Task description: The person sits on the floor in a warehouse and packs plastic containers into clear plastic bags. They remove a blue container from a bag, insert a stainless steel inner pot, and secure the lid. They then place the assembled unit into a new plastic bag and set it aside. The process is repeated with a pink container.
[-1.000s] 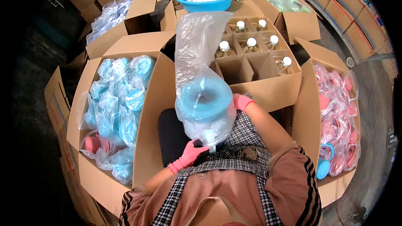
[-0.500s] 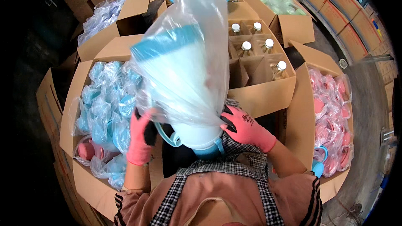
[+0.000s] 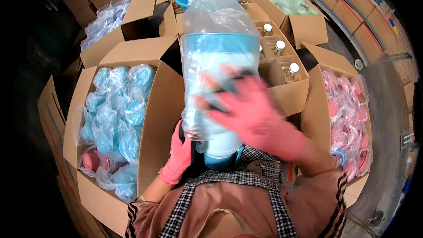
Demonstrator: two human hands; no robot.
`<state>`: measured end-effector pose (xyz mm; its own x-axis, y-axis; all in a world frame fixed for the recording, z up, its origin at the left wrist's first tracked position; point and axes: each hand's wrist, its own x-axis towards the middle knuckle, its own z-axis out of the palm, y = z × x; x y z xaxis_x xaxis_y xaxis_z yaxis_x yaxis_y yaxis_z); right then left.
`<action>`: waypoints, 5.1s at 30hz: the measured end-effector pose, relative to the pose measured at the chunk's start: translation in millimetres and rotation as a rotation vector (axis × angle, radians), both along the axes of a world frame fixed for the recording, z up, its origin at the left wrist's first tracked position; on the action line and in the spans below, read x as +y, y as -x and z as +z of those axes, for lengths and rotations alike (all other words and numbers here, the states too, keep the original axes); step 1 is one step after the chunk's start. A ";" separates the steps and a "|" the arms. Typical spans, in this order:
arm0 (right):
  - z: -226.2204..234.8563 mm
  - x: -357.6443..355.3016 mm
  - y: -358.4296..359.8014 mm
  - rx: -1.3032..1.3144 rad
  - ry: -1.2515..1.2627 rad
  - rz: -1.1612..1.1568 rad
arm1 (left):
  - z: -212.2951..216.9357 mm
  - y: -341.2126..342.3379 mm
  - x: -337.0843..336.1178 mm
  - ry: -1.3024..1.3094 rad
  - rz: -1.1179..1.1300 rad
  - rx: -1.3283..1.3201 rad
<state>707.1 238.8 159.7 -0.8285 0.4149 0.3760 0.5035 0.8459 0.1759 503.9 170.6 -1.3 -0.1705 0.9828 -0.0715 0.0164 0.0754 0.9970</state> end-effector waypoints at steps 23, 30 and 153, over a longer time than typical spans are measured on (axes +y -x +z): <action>-54.5 0.0 -19.6 1.272 0.494 -0.499 | -12.5 7.9 27.7 -0.288 -0.303 0.179; -94.8 -110.0 -16.2 1.010 1.078 -0.841 | -26.8 29.9 60.6 -0.665 -0.298 0.020; -8.3 -69.7 -117.1 0.472 0.520 -0.158 | 141.7 -91.9 25.8 -1.004 -0.568 0.692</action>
